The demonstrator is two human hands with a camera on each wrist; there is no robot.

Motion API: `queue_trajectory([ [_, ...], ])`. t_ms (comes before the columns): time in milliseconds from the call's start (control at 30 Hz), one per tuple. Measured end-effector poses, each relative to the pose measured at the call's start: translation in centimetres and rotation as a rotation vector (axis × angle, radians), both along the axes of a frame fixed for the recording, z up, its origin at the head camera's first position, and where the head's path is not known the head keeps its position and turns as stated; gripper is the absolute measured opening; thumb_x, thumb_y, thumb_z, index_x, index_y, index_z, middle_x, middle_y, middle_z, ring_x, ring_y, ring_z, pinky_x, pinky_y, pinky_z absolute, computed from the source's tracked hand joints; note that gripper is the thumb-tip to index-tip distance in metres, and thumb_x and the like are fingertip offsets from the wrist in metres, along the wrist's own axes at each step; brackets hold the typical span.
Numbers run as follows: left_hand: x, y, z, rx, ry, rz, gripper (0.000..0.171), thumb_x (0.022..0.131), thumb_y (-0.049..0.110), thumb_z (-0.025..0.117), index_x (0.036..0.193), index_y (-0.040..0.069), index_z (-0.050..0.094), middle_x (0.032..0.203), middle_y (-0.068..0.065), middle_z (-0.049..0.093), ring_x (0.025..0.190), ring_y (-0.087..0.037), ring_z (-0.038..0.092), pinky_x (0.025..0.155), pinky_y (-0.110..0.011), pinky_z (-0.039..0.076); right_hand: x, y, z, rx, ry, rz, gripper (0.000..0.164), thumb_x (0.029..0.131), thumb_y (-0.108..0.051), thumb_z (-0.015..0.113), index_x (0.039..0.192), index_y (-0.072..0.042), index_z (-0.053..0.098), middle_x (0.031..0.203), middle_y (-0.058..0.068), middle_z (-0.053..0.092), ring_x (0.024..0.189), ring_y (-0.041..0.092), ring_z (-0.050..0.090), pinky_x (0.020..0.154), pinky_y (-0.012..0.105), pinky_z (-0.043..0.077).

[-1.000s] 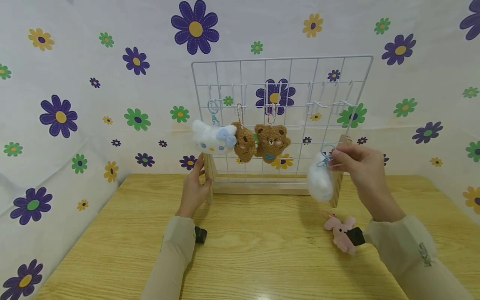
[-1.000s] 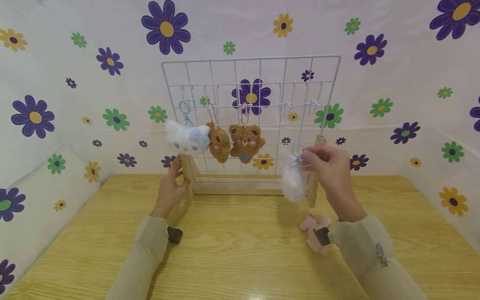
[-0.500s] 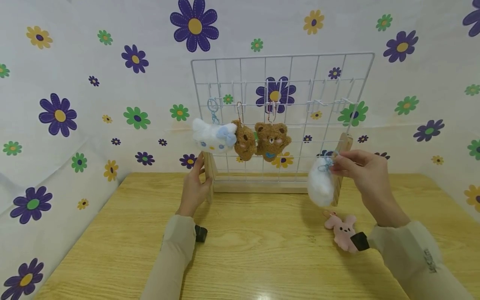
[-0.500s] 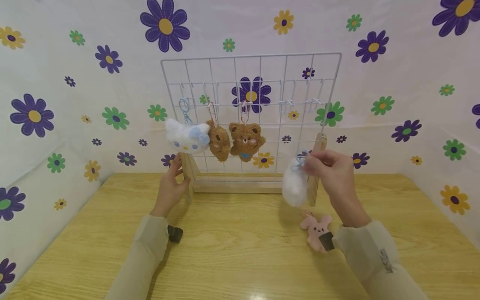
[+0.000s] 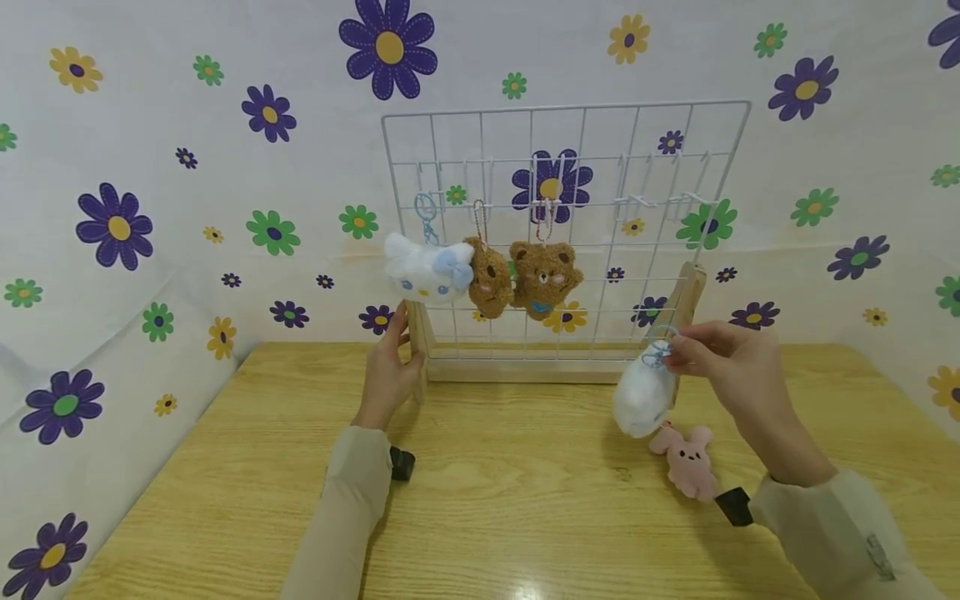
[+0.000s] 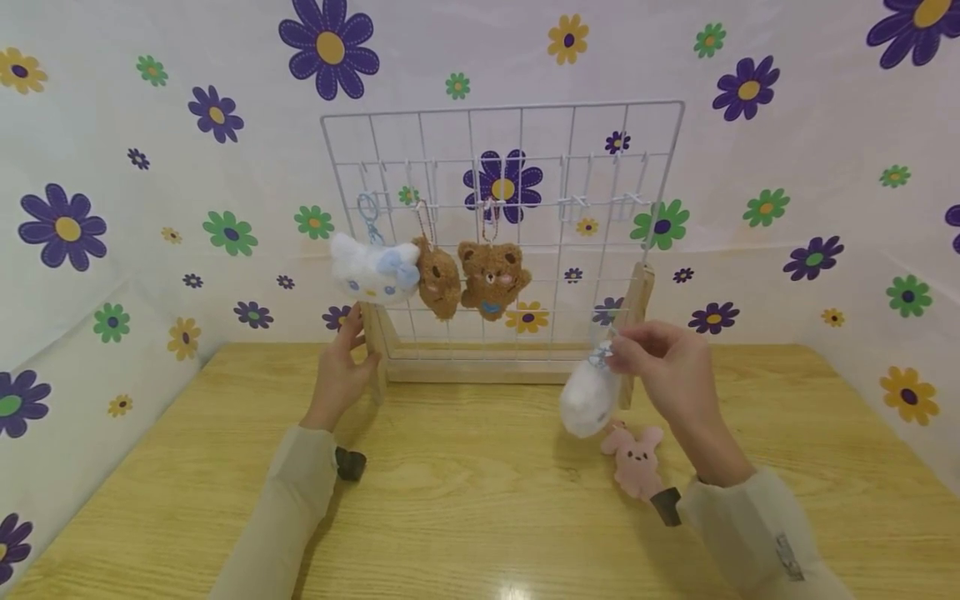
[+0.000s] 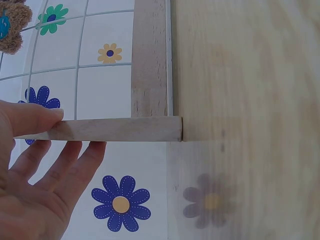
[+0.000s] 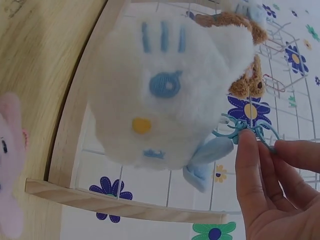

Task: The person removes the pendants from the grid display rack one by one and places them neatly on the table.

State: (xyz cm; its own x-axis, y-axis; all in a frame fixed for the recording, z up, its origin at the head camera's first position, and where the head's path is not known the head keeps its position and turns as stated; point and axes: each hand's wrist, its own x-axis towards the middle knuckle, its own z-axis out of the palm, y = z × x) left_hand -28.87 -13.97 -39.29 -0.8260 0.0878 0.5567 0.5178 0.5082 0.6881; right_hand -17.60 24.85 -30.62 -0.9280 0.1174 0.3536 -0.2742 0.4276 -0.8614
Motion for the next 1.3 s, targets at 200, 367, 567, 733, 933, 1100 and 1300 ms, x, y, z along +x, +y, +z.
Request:
queue_trajectory([
  [200, -0.1, 0.0, -0.1, 0.0, -0.015, 0.001, 0.079, 0.087, -0.018, 0.063, 0.157, -0.002, 0.03, 0.146, -0.032, 0.047, 0.118, -0.051, 0.059, 0.09, -0.055, 0.057, 1.0, 0.1, -0.3, 0.078, 0.004, 0.006, 0.025, 0.101, -0.005, 0.061, 0.112, 0.018, 0.065, 0.087, -0.01, 0.07, 0.075, 0.002, 0.07, 0.072, 0.015, 0.058],
  [367, -0.2, 0.0, -0.1, 0.006, -0.026, -0.007, 0.079, 0.087, -0.017, 0.062, 0.158, 0.0, 0.029, 0.147, -0.031, 0.047, 0.119, -0.05, 0.059, 0.091, -0.055, 0.057, 1.8, 0.4, -0.6, 0.08, 0.011, 0.021, 0.024, 0.1, -0.005, 0.063, 0.11, 0.017, 0.066, 0.087, -0.013, 0.072, 0.075, 0.003, 0.071, 0.072, 0.015, 0.058],
  [567, -0.1, 0.1, 0.0, 0.013, -0.022, -0.012, 0.079, 0.087, -0.017, 0.062, 0.157, -0.001, 0.029, 0.147, -0.031, 0.046, 0.118, -0.05, 0.059, 0.091, -0.055, 0.057, 2.9, 0.5, -0.7, 0.116, -0.012, 0.021, 0.021, 0.098, -0.004, 0.065, 0.106, 0.015, 0.068, 0.083, -0.007, 0.075, 0.072, 0.005, 0.071, 0.069, 0.013, 0.057],
  [733, -0.1, 0.1, 0.0, 0.01, -0.029, -0.009, 0.08, 0.087, -0.018, 0.062, 0.158, -0.001, 0.029, 0.148, -0.031, 0.046, 0.118, -0.05, 0.059, 0.09, -0.055, 0.058, 4.1, 0.3, -0.8, 0.108, -0.039, 0.043, 0.017, 0.097, -0.001, 0.066, 0.103, 0.014, 0.069, 0.081, -0.002, 0.075, 0.071, 0.008, 0.071, 0.068, 0.018, 0.059],
  [933, -0.3, -0.1, 0.0, 0.004, -0.024, 0.001, 0.079, 0.088, -0.017, 0.061, 0.158, 0.0, 0.029, 0.148, -0.03, 0.046, 0.117, -0.05, 0.06, 0.087, -0.056, 0.058, 5.3, 0.2, -1.0, 0.125, -0.065, 0.073, 0.013, 0.096, 0.004, 0.065, 0.101, 0.014, 0.07, 0.078, 0.001, 0.074, 0.07, 0.01, 0.071, 0.066, 0.019, 0.06],
  [1100, -0.2, -0.1, 0.0, -0.001, -0.003, 0.0, 0.078, 0.087, -0.018, 0.061, 0.157, -0.001, 0.03, 0.146, -0.032, 0.047, 0.116, -0.051, 0.06, 0.086, -0.057, 0.058, 5.4, -0.4, -1.8, 0.12, -0.091, 0.097, 0.011, 0.094, 0.008, 0.065, 0.1, 0.015, 0.07, 0.079, 0.007, 0.073, 0.069, 0.01, 0.07, 0.064, 0.023, 0.061],
  [1300, -0.1, 0.0, -0.1, 0.015, -0.02, -0.008, 0.078, 0.087, -0.018, 0.062, 0.157, 0.0, 0.031, 0.147, -0.031, 0.046, 0.117, -0.05, 0.06, 0.089, -0.057, 0.057, 4.5, -1.0, -2.6, 0.099, -0.186, 0.12, 0.015, 0.096, 0.005, 0.064, 0.104, 0.017, 0.068, 0.084, 0.013, 0.073, 0.07, 0.01, 0.07, 0.066, 0.025, 0.062],
])
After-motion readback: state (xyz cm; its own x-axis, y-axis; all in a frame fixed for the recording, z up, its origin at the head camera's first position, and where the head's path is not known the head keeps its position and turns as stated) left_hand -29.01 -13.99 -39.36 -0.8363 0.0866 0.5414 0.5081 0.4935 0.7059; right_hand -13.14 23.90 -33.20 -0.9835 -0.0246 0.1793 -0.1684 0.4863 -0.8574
